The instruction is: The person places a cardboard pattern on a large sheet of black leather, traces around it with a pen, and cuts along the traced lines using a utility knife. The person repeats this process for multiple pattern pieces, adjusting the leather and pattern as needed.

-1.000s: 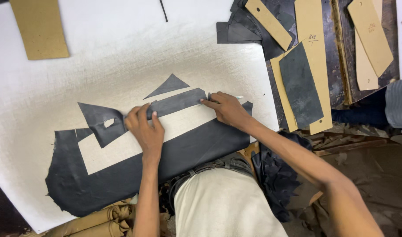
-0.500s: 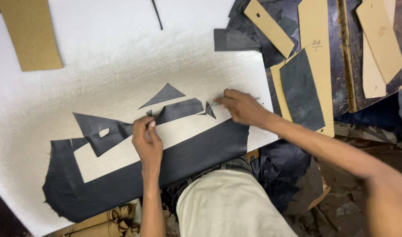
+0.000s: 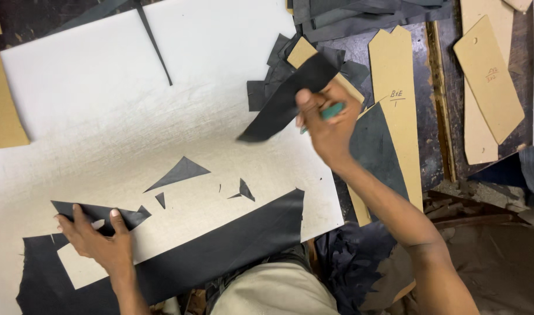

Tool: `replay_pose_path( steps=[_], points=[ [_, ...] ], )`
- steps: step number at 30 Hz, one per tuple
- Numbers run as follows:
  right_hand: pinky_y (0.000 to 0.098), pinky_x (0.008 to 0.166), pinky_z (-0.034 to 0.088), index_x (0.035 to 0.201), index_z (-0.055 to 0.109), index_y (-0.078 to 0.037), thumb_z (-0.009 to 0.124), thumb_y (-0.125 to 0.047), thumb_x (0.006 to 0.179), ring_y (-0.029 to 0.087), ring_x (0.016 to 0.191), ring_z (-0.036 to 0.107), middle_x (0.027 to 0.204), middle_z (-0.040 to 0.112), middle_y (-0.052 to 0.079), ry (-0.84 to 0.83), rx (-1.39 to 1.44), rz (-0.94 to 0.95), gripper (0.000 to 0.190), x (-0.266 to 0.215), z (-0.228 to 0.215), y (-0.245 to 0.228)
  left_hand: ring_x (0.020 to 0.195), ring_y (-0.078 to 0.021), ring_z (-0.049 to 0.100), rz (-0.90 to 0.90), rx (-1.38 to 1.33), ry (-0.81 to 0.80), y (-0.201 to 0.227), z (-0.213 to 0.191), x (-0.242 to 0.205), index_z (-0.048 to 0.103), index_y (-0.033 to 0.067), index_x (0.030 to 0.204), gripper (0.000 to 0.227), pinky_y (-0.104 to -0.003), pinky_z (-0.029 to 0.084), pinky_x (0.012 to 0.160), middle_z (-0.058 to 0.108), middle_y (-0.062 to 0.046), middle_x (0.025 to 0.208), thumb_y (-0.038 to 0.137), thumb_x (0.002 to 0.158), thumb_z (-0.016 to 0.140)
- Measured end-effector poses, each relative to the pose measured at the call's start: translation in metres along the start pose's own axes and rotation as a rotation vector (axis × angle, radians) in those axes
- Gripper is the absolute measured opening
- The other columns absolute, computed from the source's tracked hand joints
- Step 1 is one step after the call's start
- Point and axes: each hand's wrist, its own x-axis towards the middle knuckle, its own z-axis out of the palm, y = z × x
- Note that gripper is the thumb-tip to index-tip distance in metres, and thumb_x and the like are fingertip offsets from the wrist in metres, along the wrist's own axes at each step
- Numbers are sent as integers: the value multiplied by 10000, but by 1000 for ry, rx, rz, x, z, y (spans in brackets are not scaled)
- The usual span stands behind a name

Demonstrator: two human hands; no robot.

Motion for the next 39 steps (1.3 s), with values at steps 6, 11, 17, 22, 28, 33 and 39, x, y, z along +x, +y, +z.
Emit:
replay_pose_path(
  steps=[6, 11, 17, 22, 28, 33, 39],
  points=[
    [208, 493, 388, 998, 568, 32, 650, -148, 1077, 119, 866, 797, 977, 756, 115, 335, 119, 336, 212, 12, -18, 27, 1603, -460, -15, -59, -50, -134, 15, 54, -37, 566, 141, 1510, 641, -715, -55, 1241, 141, -165, 1761, 573, 1048, 460],
    [229, 456, 356, 1178, 685, -5, 659, -113, 989, 98, 710, 670, 939, 729, 43, 430, -81, 536, 219, -99, -44, 54, 1603, -407, 61, 205, -173, -195, 98, 93, -48, 623, 118, 1442, 622, -650, -36, 1246, 235, -81, 1735, 569, 1035, 487],
    [435, 735, 455, 1105, 679, 52, 691, -90, 1040, 306, 831, 571, 928, 622, 147, 421, -761, -47, 157, -106, -60, 86, 1470, -360, 299, 548, -268, -267, 150, 114, -99, 658, 89, 1310, 486, -577, 152, 1157, 448, -136, 1578, 436, 972, 630],
    [521, 1056, 420, 1376, 506, 115, 664, -13, 1066, 441, 1259, 506, 1376, 496, 242, 384, -985, -551, 371, -97, -49, 63, 1029, -314, 558, 692, -295, -346, 149, 73, -106, 644, 44, 1110, 155, -439, 450, 956, 592, -121, 1077, 40, 956, 628],
    [316, 851, 573, 1258, 693, -17, 661, -69, 1086, 247, 1131, 688, 1233, 673, 159, -170, -613, -210, 183, -176, 11, 21, 967, -333, 605, 297, -160, -643, 2, -87, -127, 674, 31, 1011, 123, -469, 462, 855, 658, -132, 990, 121, 929, 679],
    [280, 690, 522, 1166, 627, -3, 817, -138, 957, 162, 900, 634, 1047, 672, 91, -300, -492, -81, 314, -159, 125, 54, 1299, -450, 536, 28, 429, -1019, -100, -127, -221, 684, 118, 1245, 410, -582, 385, 1095, 652, -178, 1295, 296, 877, 660],
    [302, 693, 486, 926, 649, -12, 846, -75, 947, 150, 737, 570, 838, 638, 48, -439, -732, -221, 207, -130, 182, 67, 1361, -316, 467, -501, -454, -1204, -174, -20, -305, 534, 178, 1472, 561, -452, 333, 1168, 536, -116, 1465, 502, 1045, 371]
  ],
)
